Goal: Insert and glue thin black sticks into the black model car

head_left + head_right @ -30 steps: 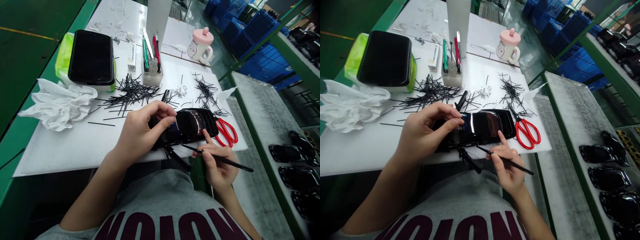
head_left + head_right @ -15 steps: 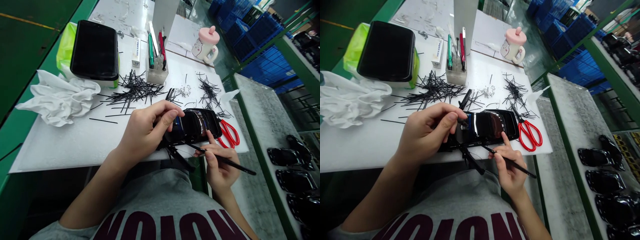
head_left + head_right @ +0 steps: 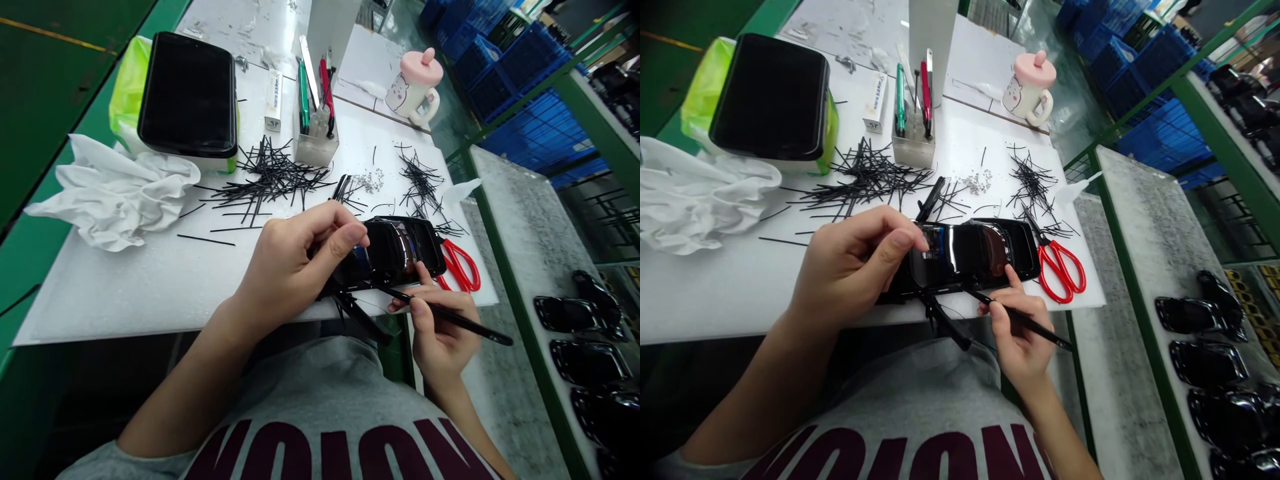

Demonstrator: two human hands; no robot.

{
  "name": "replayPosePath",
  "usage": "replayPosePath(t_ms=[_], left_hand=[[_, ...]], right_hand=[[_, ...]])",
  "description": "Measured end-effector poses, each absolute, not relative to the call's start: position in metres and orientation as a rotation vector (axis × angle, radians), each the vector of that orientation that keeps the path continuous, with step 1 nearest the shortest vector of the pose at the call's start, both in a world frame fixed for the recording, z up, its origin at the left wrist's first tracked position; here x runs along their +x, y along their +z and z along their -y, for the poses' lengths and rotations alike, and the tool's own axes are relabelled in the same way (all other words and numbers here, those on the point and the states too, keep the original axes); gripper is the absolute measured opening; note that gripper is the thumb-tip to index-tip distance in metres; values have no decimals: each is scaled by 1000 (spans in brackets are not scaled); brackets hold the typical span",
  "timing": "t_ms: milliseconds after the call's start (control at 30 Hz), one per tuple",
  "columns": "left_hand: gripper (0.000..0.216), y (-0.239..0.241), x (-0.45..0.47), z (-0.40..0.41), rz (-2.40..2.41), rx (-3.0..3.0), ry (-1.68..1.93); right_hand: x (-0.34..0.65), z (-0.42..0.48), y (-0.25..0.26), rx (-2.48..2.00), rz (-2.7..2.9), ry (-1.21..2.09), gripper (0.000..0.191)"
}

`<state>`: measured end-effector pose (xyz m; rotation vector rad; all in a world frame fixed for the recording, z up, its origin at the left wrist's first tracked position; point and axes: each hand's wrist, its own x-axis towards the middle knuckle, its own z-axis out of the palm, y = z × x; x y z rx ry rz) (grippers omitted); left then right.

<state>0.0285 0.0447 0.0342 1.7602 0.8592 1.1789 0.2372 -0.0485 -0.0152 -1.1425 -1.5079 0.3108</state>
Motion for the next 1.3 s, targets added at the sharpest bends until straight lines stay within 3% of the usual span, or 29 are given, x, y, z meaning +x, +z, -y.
replayPosePath(t_ms=[1300], left_hand=[[30,34,28,-44,-843,1774,1188]], right_hand=[[235,48,-14,-1198,1435,292,13]])
